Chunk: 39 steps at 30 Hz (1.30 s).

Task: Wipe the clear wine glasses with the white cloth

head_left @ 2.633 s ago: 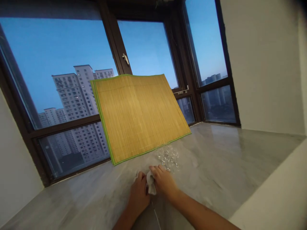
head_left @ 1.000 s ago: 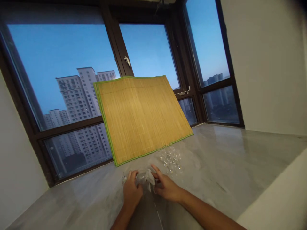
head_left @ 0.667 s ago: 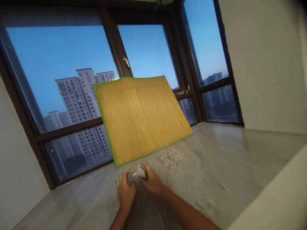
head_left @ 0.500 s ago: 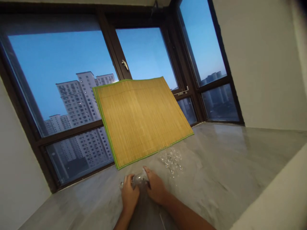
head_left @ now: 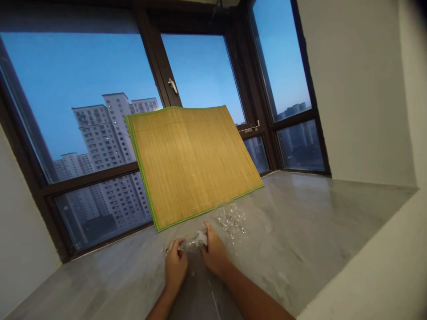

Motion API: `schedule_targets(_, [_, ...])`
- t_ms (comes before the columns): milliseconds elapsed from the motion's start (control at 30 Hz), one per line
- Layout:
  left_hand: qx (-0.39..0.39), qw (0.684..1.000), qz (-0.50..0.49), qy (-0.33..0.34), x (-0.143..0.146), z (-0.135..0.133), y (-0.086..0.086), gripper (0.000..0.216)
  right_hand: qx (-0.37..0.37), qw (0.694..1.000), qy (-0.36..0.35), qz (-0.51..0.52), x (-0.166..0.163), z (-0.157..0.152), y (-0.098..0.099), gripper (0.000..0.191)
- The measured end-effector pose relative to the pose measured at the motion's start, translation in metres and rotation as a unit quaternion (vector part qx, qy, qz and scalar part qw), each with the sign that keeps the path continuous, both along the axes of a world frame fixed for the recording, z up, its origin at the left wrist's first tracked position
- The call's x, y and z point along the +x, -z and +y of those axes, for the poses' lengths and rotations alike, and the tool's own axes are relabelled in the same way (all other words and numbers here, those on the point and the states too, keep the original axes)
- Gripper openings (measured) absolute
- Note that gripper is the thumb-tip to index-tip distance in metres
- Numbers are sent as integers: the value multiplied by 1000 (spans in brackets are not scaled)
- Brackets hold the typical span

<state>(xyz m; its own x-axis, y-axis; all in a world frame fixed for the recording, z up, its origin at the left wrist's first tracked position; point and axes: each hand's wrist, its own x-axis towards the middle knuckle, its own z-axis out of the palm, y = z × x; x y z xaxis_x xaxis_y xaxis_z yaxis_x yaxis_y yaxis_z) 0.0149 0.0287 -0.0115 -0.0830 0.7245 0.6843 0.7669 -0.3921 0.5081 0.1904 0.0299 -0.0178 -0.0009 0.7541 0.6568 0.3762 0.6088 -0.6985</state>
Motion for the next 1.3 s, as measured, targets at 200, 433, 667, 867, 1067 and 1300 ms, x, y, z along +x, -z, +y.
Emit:
schedule_targets(200, [-10,1000,-23,-6,-1,0,2,39,-55,998,-25,14,3,-4,-5,71])
schedule_targets(433, [-19,998,-63,14,-3,3,4,36,-79,996,-30,8,2,-1,2,64])
schedule_targets(667, [-26,995,-98,19,-2,4,6,35,-92,995,-23,5,0,0,6,62])
schedule_targets(867, [-34,994,-105,22,-2,6,7,32,-97,995,-24,10,0,-1,6,62])
schedule_targets(1067, [-37,993,-108,29,-1,6,6,30,-97,994,-31,32,0,0,4,61])
schedule_targets(1300, [-38,992,-115,27,0,3,4,32,-101,994,-27,42,0,-1,5,61])
